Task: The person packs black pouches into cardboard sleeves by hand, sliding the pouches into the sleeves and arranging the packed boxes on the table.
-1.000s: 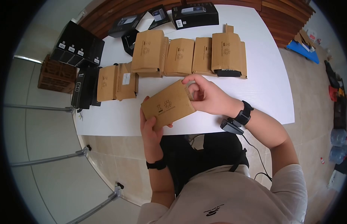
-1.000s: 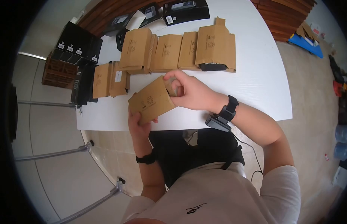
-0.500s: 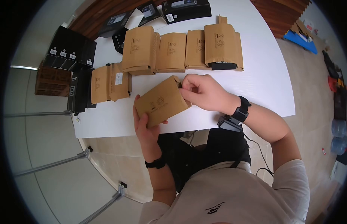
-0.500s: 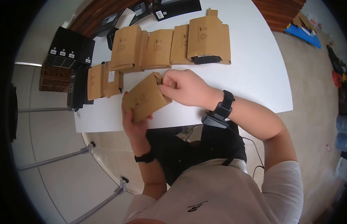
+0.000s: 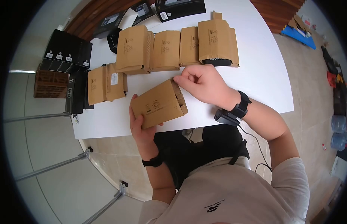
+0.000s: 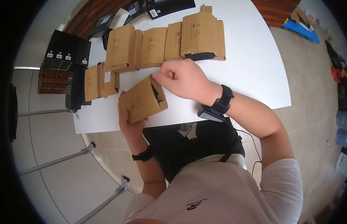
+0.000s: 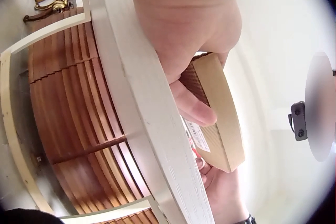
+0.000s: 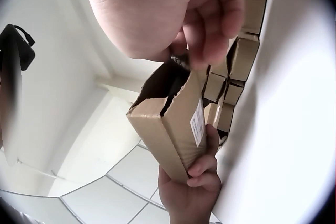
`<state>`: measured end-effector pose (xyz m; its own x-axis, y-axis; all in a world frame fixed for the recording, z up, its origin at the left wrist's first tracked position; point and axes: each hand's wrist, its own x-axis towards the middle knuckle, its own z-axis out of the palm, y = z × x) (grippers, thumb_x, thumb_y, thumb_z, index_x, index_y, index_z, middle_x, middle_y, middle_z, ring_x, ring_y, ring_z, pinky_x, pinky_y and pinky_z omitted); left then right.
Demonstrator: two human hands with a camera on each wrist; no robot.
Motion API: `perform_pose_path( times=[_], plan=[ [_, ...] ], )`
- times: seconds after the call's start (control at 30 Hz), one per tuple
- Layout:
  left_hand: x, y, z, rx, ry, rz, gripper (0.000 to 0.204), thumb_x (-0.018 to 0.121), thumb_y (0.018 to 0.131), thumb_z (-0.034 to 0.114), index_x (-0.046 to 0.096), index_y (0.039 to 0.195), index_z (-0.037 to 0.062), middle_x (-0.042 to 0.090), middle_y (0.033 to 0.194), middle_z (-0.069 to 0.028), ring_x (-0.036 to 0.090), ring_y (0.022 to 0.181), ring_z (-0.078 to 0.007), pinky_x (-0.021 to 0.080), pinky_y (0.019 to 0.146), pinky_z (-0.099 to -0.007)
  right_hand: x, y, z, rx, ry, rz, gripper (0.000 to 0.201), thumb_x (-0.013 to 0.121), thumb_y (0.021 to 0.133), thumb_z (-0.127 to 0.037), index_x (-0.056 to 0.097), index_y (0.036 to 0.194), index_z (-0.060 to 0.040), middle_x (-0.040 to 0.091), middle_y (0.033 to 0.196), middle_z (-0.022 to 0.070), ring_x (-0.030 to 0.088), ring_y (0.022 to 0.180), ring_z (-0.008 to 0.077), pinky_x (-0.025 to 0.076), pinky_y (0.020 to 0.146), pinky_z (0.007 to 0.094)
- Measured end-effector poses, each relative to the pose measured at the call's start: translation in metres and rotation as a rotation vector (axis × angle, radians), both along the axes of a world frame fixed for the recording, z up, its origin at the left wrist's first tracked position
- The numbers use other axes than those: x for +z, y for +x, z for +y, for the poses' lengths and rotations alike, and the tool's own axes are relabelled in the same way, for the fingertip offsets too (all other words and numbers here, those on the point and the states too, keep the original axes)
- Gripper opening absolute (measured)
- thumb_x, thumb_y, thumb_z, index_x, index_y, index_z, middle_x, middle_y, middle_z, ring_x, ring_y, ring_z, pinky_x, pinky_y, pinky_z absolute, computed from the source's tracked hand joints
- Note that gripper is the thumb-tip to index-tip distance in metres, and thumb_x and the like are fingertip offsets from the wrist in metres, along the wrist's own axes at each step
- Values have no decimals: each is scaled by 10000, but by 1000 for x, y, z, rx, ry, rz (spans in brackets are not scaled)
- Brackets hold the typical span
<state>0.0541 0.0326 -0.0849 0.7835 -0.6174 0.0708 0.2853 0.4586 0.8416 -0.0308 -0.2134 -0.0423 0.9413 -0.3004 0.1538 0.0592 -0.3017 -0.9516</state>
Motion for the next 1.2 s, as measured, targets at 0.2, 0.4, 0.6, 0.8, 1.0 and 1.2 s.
perform_pose_path(
  times=[0.2,0.4,0.6,0.8,1.0,1.2],
  plan=[
    [-6,0,2,43,-11,1,721,523,884,222,223,1504,12,481,1358,-170,502,1255,-326,456,1000,-437,-5,2,-1,32,11,-151,88,631,927,-70,665,862,-22,464,554,-66,383,519,9,331,480,215],
    [-4,0,1,34,29,-25,735,511,900,295,211,1512,20,466,1373,-173,521,1218,-322,521,805,-405,-11,1,2,154,239,-168,94,604,913,4,629,1002,-13,540,675,-53,452,579,-4,366,518,192],
    [2,-3,-6,54,18,-14,722,492,907,296,202,1520,47,463,1367,-169,570,1126,-331,555,616,-387,-7,1,2,228,16,-112,285,675,864,-54,625,1143,-26,560,657,-26,494,563,34,409,519,222],
    [7,-4,-6,41,13,3,719,516,913,265,187,1516,55,480,1332,-165,593,1088,-353,565,609,-416,-3,0,2,284,-47,-12,491,737,786,-105,591,1248,-26,525,601,14,510,517,99,429,518,258],
    [6,-6,-5,38,42,-43,743,546,912,273,174,1517,53,485,1318,-163,600,1077,-346,568,617,-415,0,-2,4,272,-129,-18,476,753,750,-221,620,1188,-90,575,582,33,586,521,191,453,529,310],
    [8,-5,-7,35,54,-33,743,554,905,274,194,1512,40,497,1311,-163,609,1062,-339,568,617,-410,0,-1,2,259,-174,2,484,766,735,-249,628,1173,-97,569,573,36,584,513,194,452,527,312]
  ],
)
